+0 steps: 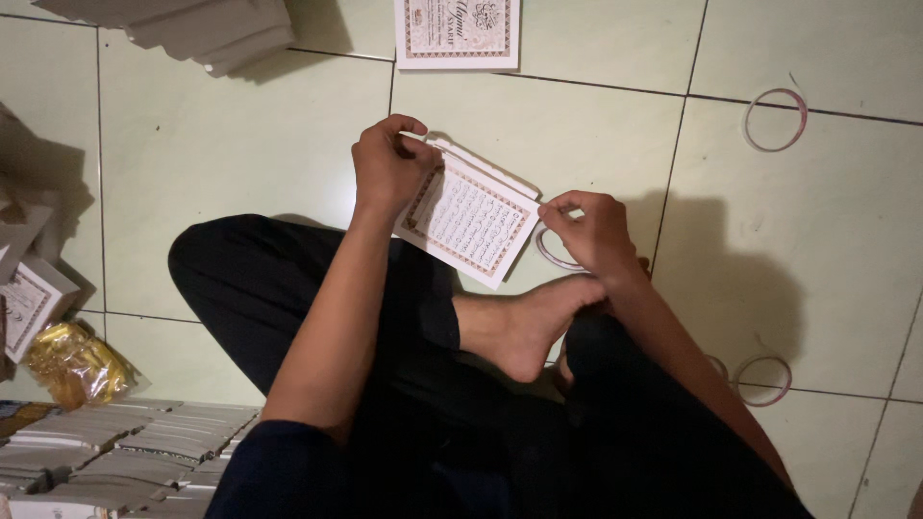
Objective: The person applies white adhesive strips to the edges of paper cards by hand, then stacks the completed cards.
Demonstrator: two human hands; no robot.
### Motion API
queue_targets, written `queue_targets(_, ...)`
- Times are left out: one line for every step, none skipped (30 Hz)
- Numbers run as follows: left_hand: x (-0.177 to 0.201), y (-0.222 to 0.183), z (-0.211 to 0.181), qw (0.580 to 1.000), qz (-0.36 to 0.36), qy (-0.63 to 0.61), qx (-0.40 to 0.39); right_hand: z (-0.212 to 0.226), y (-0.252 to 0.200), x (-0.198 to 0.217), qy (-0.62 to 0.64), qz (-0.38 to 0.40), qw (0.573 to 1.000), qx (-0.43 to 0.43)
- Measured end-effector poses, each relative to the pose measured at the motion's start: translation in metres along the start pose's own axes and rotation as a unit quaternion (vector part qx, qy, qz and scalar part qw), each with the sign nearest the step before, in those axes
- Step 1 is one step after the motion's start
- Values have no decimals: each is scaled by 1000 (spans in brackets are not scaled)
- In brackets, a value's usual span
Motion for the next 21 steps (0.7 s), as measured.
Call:
queue_targets(0,-1,-3,1000,0,0,0,-1,0,0,0,0,1000,0)
queue_targets(1,-3,-7,1000,-8,5,-4,-1,1,0,1,-3,1000,1)
queue_targets(1,-5,-10,1000,-15,11,-6,-3,0,-1,3,-6,1000,0)
queue_targets(0,-4,-5,1000,-14,11,-6,-3,0,-2,3,-6,1000,-1)
queue_targets(-1,-3,-1,1000,-19,8,-1,-3,0,-2,-2,-17,1000,6)
queue_targets(-2,-1,3,1000,-24,6,3,-3,0,-3,-7,-27,1000,13)
queue_targets(-4,-1,6,1000,-23,7,4,-3,0,-3,-6,-27,1000,12)
queue_targets(-5,-1,10,1000,-30,5,5,-3,0,-4,-12,-27,1000,12)
queue_targets(-7,1,14,999,-38,3,6,-2,1,-4,-17,-27,999,13)
queue_targets(-6,-1,8,999,-38,4,5,0,-1,-4,-17,-27,999,13)
queue_targets(-6,-3,2,999,-45,-2,1,2,-3,-4,-10,-27,999,14)
queue_targets(-6,-6,-3,999,-53,-8,-3,4,-6,-4,-2,-27,999,16)
queue_targets(-7,-4,0,999,-53,-8,-3,1,-3,-5,-2,-27,999,17)
queue_targets(-8,-3,3,998,-58,-10,-8,-2,0,-5,6,-27,999,26)
queue_targets(-9,-2,6,998,-62,-13,-13,-6,3,-6,14,-26,999,34)
queue_targets(-9,-2,6,998,-62,-13,-13,-5,4,-7,14,-26,999,34)
queue_targets(-10,-3,5,998,-62,-9,-9,-6,4,-7,15,-31,999,35)
queue_targets(-11,-3,5,998,-62,-6,-6,-6,4,-7,17,-36,999,36)
queue_targets(-10,-4,3,998,-62,-6,-5,-4,4,-6,17,-35,999,36)
queue_targets(-10,-4,0,998,-61,-4,-10,-2,4,-6,-3,-40,999,32)
queue_targets(-9,-5,-3,998,-59,-2,-14,-1,3,-5,-22,-44,998,28)
Point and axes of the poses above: each hand's wrist, its own y-axis towards the middle knuckle, its own x-axis out of the back of the hand, z = x × y, the point moved 1 cm from there along y, towards the middle knuckle, and after that the axes turned 11 degrees about -x, right-handed, at the moved point
